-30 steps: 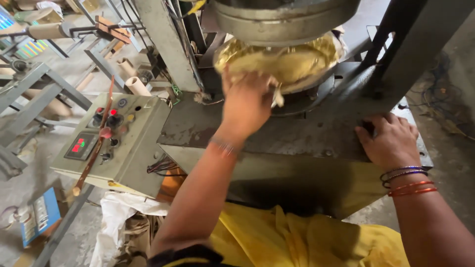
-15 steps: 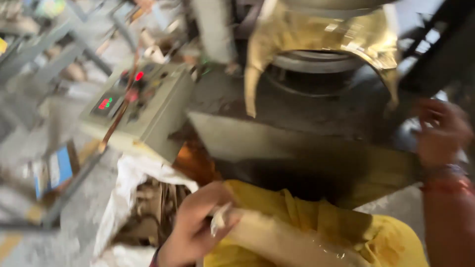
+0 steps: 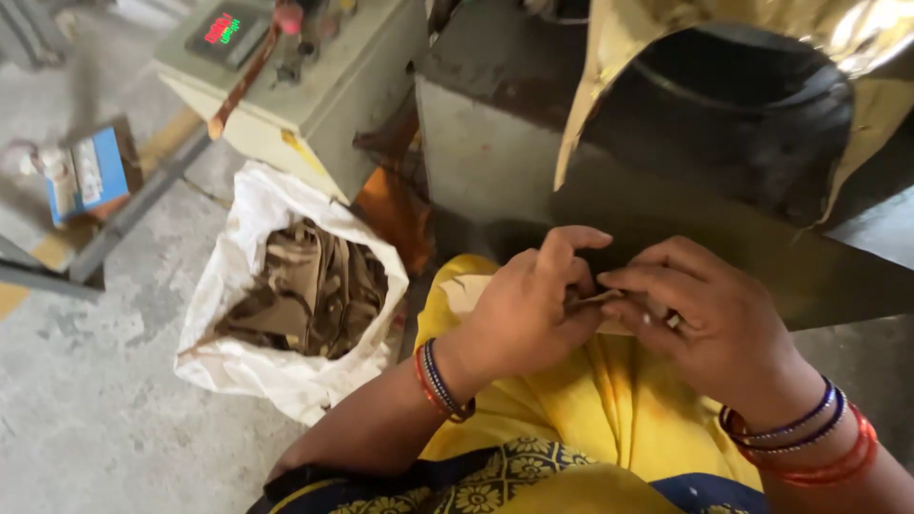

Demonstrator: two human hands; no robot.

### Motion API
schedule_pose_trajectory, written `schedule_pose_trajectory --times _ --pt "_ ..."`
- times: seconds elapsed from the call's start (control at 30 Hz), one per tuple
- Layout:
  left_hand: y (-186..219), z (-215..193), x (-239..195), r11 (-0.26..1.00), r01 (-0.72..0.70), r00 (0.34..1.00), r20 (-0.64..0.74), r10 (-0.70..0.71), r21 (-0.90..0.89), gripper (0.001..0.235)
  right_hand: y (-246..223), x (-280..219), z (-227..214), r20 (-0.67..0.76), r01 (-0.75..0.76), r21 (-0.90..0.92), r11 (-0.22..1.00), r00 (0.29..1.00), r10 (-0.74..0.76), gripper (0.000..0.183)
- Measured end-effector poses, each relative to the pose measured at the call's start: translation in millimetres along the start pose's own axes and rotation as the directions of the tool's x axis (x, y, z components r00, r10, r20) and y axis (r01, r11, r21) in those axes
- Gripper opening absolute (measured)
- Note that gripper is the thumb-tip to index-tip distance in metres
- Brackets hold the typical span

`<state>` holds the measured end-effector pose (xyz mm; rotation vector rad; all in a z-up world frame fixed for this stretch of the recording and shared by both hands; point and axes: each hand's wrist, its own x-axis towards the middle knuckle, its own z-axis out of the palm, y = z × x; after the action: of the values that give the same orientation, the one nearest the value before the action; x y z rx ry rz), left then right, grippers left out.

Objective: The person sits at a plate press machine, places silver-coated paper sheets into the press, and operates the machine to form disposable plates. They remove each formed plate, stack it with finished plates, and tear scrap trimmings into a waste bag on the floor.

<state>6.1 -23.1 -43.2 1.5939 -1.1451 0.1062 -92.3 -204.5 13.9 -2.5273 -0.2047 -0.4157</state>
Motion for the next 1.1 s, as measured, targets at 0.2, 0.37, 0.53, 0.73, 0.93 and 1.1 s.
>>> schedule_pose_trajectory --times 0.2,0.37,0.53,0.73,0.93,1.1 --pt "-18.9 -9.5 -13.7 0.992 0.031 0.997 0.063 -0.039 0.125 0.034 -0.8 1.5 33.2 -0.021 -0.051 0.069 0.996 0.998 0.053 0.016" --pt "-23.4 -11.2 -24.3 0.959 0.035 0.999 -0.001 -0.036 0.282 0.014 -2.2 1.5 48.0 -0.02 -0.082 0.116 0.99 0.996 0.085 0.011" --pt "-35.5 -8.1 -27.1 0.945 0.067 0.998 -0.02 -0.064 0.32 0.018 -17.2 12.5 48.0 0.045 -0.085 0.042 0.996 0.996 0.083 0.012" --pt "-46.3 0.7 -31.1 0.959 0.043 0.998 -0.066 -0.025 0.28 0.017 -11.2 10.9 51.8 0.043 -0.124 0.041 0.991 0.992 0.123 0.011" --pt "-52.1 -15.2 -33.7 0.987 -0.093 0.996 0.002 0.094 0.129 0.018 25.3 -2.3 62.9 0.194 -0.312 0.426 0.849 0.948 0.251 0.003" --pt "-47.8 -30.8 -36.6 0.991 -0.097 0.995 0.033 0.094 0.091 0.013 39.7 -7.1 59.8 0.304 -0.49 0.724 0.486 0.859 0.413 0.004"
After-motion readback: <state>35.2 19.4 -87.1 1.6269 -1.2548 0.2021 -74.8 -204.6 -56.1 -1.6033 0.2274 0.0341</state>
